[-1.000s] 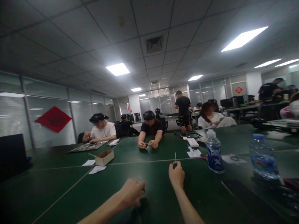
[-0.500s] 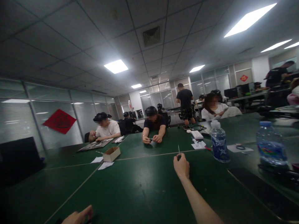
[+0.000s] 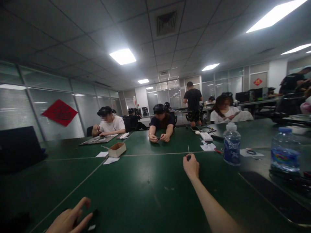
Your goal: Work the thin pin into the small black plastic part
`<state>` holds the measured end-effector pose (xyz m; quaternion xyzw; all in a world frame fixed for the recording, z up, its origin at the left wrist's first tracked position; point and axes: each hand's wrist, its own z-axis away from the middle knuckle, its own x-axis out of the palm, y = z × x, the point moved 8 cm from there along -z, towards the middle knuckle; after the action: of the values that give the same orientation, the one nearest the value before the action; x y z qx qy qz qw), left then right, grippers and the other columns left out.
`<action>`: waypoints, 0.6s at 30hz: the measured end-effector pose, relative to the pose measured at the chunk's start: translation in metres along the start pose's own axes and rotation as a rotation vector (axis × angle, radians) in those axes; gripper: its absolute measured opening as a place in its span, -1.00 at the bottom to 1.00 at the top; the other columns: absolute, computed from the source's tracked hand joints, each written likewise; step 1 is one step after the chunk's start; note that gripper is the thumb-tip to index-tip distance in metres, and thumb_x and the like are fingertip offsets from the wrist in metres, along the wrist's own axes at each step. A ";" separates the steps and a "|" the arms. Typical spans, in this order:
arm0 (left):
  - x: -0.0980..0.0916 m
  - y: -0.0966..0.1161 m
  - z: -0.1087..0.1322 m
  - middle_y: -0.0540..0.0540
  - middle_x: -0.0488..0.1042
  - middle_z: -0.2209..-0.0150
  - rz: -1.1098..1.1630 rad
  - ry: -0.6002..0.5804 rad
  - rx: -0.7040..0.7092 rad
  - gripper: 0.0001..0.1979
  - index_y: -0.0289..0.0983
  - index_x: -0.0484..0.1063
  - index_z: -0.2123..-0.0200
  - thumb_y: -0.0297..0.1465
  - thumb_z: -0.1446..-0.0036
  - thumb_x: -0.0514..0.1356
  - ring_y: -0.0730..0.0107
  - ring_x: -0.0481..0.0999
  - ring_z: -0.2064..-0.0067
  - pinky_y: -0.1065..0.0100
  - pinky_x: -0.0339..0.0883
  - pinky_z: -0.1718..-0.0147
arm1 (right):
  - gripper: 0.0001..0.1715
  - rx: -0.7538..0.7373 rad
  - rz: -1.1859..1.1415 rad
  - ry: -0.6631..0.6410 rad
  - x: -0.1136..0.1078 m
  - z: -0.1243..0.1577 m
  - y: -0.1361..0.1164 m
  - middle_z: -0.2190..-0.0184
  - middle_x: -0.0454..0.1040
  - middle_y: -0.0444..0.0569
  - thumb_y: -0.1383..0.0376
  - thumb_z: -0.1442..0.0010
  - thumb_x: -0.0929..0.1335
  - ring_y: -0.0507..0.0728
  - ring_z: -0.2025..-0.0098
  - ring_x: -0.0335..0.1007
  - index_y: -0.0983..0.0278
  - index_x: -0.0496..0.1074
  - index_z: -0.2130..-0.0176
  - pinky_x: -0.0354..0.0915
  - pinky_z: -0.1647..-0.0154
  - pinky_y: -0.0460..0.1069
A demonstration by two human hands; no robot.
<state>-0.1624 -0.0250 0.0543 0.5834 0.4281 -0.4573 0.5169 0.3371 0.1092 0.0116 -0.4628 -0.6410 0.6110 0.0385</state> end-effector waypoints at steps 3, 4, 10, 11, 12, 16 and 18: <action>-0.002 -0.006 0.003 -0.12 0.48 0.34 0.121 0.088 -0.009 -0.52 -0.24 0.23 0.02 -0.10 -0.13 -0.15 0.18 0.47 0.24 0.24 0.30 0.16 | -0.77 -0.003 -0.012 -0.029 0.002 0.000 0.001 0.38 0.47 0.02 0.21 -0.14 0.20 0.18 0.35 0.43 0.25 0.33 0.25 0.26 0.40 -0.04; -0.003 -0.008 0.004 -0.14 0.48 0.24 0.169 0.145 -0.006 -0.52 -0.24 0.21 -0.02 -0.13 -0.13 -0.14 0.18 0.46 0.16 0.23 0.28 0.09 | -0.77 -0.003 -0.016 -0.036 0.002 0.000 0.001 0.38 0.47 0.02 0.21 -0.14 0.20 0.18 0.35 0.44 0.25 0.33 0.25 0.27 0.41 -0.04; -0.002 -0.016 0.003 -0.11 0.39 -0.01 0.305 0.336 0.050 -0.59 -0.20 0.27 0.00 -0.31 -0.13 -0.15 0.21 0.40 -0.01 0.28 0.24 -0.04 | -0.74 -0.001 -0.032 -0.051 0.004 0.000 0.003 0.41 0.49 0.04 0.20 -0.11 0.21 0.19 0.40 0.44 0.26 0.35 0.23 0.29 0.42 -0.01; -0.001 -0.018 0.000 -0.11 0.41 0.02 0.298 0.328 0.052 -0.60 -0.19 0.31 0.03 -0.31 -0.13 -0.14 0.21 0.41 0.02 0.29 0.28 -0.01 | -0.73 -0.003 -0.035 -0.051 0.005 -0.001 0.003 0.42 0.49 0.03 0.20 -0.11 0.21 0.19 0.40 0.44 0.26 0.35 0.23 0.29 0.42 -0.01; 0.000 -0.020 -0.003 -0.11 0.43 0.05 0.287 0.315 0.052 -0.61 -0.18 0.33 0.05 -0.30 -0.13 -0.13 0.20 0.43 0.04 0.29 0.30 0.01 | -0.72 -0.007 -0.036 -0.049 0.005 -0.001 0.003 0.42 0.49 0.03 0.19 -0.11 0.21 0.19 0.40 0.44 0.26 0.36 0.23 0.29 0.41 -0.01; 0.002 -0.032 -0.010 -0.10 0.43 0.02 0.229 0.219 0.050 -0.59 -0.19 0.34 0.01 -0.27 -0.09 -0.05 0.17 0.41 -0.01 0.26 0.27 -0.03 | -0.70 -0.021 -0.023 -0.029 0.004 -0.002 0.004 0.41 0.50 0.04 0.19 -0.08 0.22 0.20 0.37 0.43 0.27 0.37 0.22 0.27 0.35 0.00; 0.003 -0.042 -0.010 -0.11 0.41 -0.02 0.180 0.155 0.029 -0.55 -0.21 0.34 -0.01 -0.24 -0.06 -0.02 0.17 0.37 -0.06 0.24 0.22 -0.08 | -0.69 -0.023 -0.017 -0.024 0.004 -0.002 0.004 0.40 0.50 0.05 0.19 -0.08 0.22 0.20 0.35 0.43 0.27 0.37 0.22 0.26 0.34 0.00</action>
<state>-0.2013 -0.0110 0.0429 0.6605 0.4062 -0.3687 0.5127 0.3378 0.1126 0.0068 -0.4505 -0.6524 0.6087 0.0308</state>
